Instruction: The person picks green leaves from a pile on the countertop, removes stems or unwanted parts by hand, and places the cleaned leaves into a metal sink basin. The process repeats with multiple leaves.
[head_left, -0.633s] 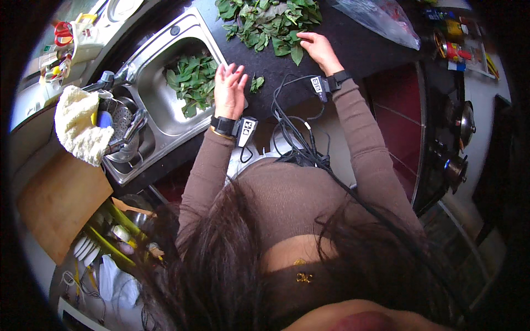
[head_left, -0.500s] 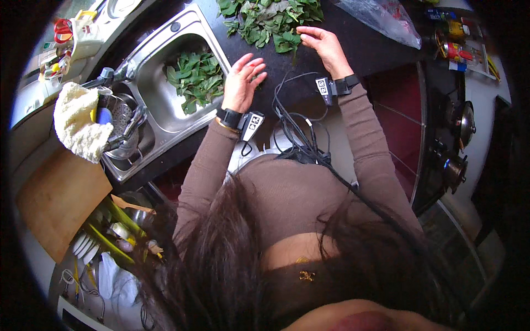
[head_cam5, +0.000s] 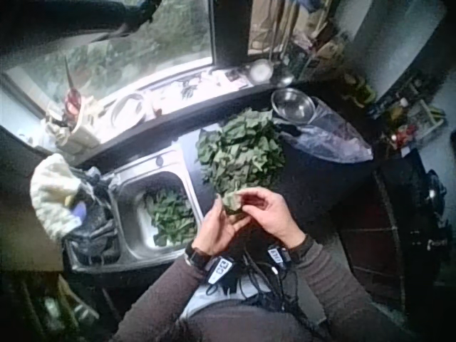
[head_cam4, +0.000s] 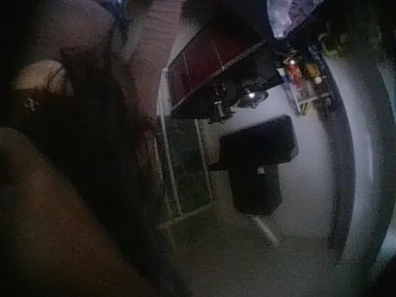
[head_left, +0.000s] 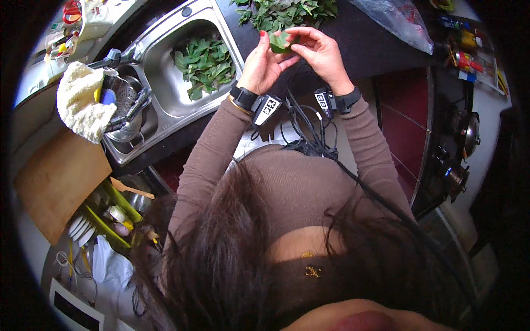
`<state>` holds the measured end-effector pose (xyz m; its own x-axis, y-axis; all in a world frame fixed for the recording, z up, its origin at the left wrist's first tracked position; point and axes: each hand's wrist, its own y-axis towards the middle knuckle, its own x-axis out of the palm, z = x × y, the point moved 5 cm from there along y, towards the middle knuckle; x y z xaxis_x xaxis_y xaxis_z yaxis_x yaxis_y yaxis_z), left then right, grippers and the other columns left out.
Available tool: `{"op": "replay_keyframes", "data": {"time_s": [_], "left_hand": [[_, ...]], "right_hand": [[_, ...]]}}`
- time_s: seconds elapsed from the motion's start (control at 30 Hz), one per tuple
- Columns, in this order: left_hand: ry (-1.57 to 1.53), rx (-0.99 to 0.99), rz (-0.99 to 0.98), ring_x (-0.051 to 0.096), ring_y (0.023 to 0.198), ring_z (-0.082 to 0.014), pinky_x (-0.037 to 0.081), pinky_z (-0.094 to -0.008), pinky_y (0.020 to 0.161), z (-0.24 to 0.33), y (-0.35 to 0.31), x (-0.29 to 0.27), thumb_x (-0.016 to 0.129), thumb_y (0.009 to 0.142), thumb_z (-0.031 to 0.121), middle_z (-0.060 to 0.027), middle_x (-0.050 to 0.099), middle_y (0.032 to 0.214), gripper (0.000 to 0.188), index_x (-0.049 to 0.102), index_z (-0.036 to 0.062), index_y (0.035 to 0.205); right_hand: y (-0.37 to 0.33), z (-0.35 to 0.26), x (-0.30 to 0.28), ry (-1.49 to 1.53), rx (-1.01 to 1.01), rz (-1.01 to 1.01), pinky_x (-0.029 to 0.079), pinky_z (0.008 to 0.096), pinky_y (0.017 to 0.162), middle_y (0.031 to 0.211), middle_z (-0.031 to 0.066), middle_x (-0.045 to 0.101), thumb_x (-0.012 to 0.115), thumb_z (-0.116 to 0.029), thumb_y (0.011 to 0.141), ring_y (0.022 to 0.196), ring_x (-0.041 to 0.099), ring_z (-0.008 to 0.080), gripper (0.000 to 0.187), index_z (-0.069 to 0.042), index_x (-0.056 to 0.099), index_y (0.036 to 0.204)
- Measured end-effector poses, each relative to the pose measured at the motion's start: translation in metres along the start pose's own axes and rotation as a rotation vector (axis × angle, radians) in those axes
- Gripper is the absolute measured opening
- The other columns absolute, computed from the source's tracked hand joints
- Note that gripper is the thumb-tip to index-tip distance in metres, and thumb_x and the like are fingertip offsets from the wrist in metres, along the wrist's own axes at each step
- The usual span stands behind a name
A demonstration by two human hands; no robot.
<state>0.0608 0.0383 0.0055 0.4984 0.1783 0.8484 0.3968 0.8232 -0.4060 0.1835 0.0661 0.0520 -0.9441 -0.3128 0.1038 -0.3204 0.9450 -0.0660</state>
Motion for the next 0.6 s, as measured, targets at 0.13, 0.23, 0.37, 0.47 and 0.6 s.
{"op": "replay_keyframes", "data": {"time_s": [0.13,0.23,0.37,0.47,0.6], "left_hand": [[0.160,0.131,0.074,0.051,0.110,-0.0193,0.039,-0.0413,0.095,0.004,-0.005,-0.009,0.041,0.093,0.051,-0.0060,0.055,0.118,0.052,0.051,0.0089,0.121],[0.241,0.051,0.057,0.051,0.110,-0.0188,0.039,-0.0377,0.093,0.003,-0.008,-0.017,0.041,0.091,0.056,-0.0060,0.057,0.115,0.056,0.053,0.0096,0.120],[0.280,-0.022,0.086,0.055,0.104,-0.0172,0.041,-0.0349,0.089,-0.005,-0.014,-0.026,0.044,0.089,0.057,-0.0055,0.060,0.112,0.056,0.056,0.0089,0.114],[0.377,0.034,0.125,0.059,0.088,-0.0132,0.047,-0.0278,0.075,-0.004,-0.015,-0.029,0.055,0.091,0.035,-0.0044,0.063,0.103,0.034,0.058,0.0052,0.107],[0.420,0.088,0.182,0.061,0.068,-0.0110,0.049,-0.0214,0.062,-0.001,-0.012,-0.033,0.055,0.092,0.014,-0.0038,0.065,0.085,0.013,0.060,0.0031,0.096]], "right_hand": [[-0.006,-0.001,0.007,0.032,0.003,-0.015,0.049,0.0259,0.085,0.100,0.0051,0.063,0.058,0.006,0.082,0.094,0.061,0.0119,0.031,-0.002,0.059,0.112],[-0.004,0.005,-0.002,0.118,0.074,0.118,0.052,0.0240,0.079,0.100,0.0050,0.063,0.058,0.004,0.084,0.092,0.061,0.0118,0.029,-0.002,0.057,0.113],[0.000,0.017,-0.008,0.116,0.144,0.241,0.054,0.0238,0.073,0.101,0.0055,0.062,0.059,0.002,0.084,0.093,0.060,0.0124,0.026,-0.002,0.057,0.110],[0.000,0.027,-0.009,0.152,0.184,0.274,0.056,0.0263,0.073,0.100,0.0070,0.062,0.059,0.002,0.084,0.093,0.060,0.0136,0.025,-0.001,0.057,0.109],[0.001,0.037,-0.012,0.226,0.146,0.313,0.058,0.0312,0.074,0.098,0.0101,0.061,0.058,0.003,0.085,0.092,0.061,0.0166,0.023,0.002,0.055,0.107]]}}
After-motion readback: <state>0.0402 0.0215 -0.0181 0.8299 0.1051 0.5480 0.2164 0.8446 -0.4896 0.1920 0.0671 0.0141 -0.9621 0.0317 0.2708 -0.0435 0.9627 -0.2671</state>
